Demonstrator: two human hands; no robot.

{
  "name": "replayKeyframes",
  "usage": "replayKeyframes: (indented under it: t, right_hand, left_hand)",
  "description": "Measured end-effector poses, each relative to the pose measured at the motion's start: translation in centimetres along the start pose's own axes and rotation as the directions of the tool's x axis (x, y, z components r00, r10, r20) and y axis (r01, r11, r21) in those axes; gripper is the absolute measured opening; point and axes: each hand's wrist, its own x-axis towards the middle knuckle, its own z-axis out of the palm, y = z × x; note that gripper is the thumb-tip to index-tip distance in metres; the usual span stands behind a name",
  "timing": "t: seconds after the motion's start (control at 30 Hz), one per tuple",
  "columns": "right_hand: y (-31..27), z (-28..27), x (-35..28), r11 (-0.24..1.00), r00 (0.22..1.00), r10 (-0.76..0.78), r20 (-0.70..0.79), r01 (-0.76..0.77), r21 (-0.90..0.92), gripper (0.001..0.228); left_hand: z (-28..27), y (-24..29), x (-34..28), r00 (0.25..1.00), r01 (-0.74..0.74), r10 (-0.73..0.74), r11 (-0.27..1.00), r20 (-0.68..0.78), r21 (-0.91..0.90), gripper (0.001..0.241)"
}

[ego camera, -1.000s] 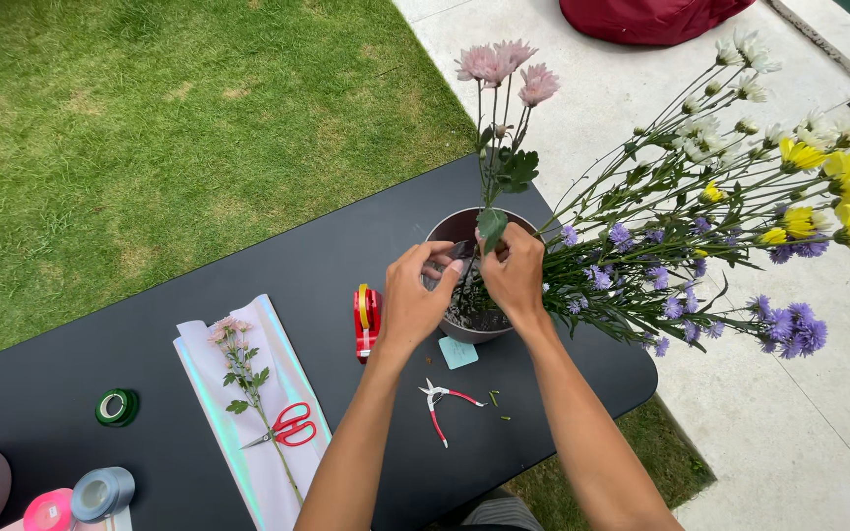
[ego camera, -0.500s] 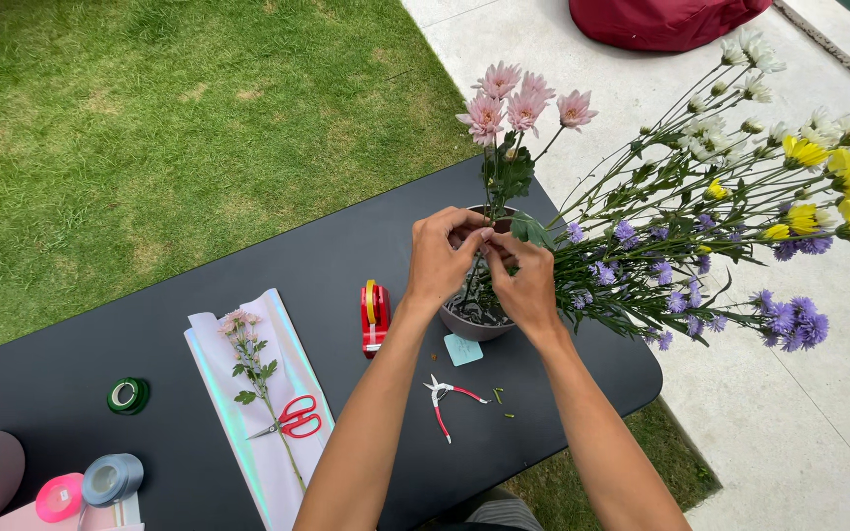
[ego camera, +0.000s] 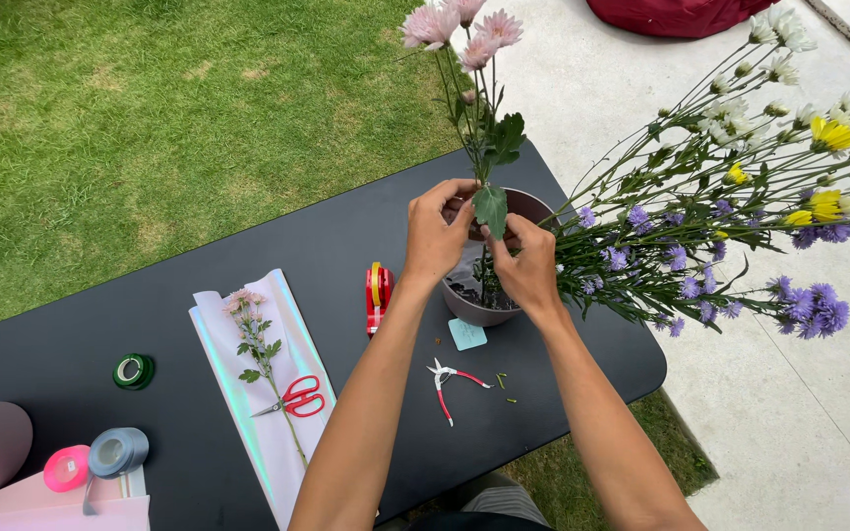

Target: The person selects individual flower stems from a bucket, trims the ends using shears, and places them onto a sheet of wrapping paper to form a bouquet.

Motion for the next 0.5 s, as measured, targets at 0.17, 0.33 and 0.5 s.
replayKeyframes:
  t: [0.17, 0.33, 0.5]
  right_hand:
    - [-4.2, -1.6, 2.8, 0.998, 0.999, -0.014, -0.037, 0.016, 0.055, 0.016]
    - [-5.9, -3.2, 4.8, 0.997, 0.994, -0.069, -0.085, 0.072, 0.033, 0.017]
    - [-1.8, -1.3, 4.1, 0.999, 0.999, -0.007, -0.042, 0.008, 0.031, 0.017]
  left_hand:
    - [-1.5, 0.8, 0.1, 0.999, 0.045, -0.046, 0.998, -0.023, -0.051, 0.026]
    - [-2.4, 0.6, -1.2, 0.987, 0.156, -0.157, 0.987, -0.023, -0.039, 0.025]
    - [-1.8, -1.1, -2.6, 0.975, 0.223, -0.223, 0.975, 0.002, -0.022, 0.024]
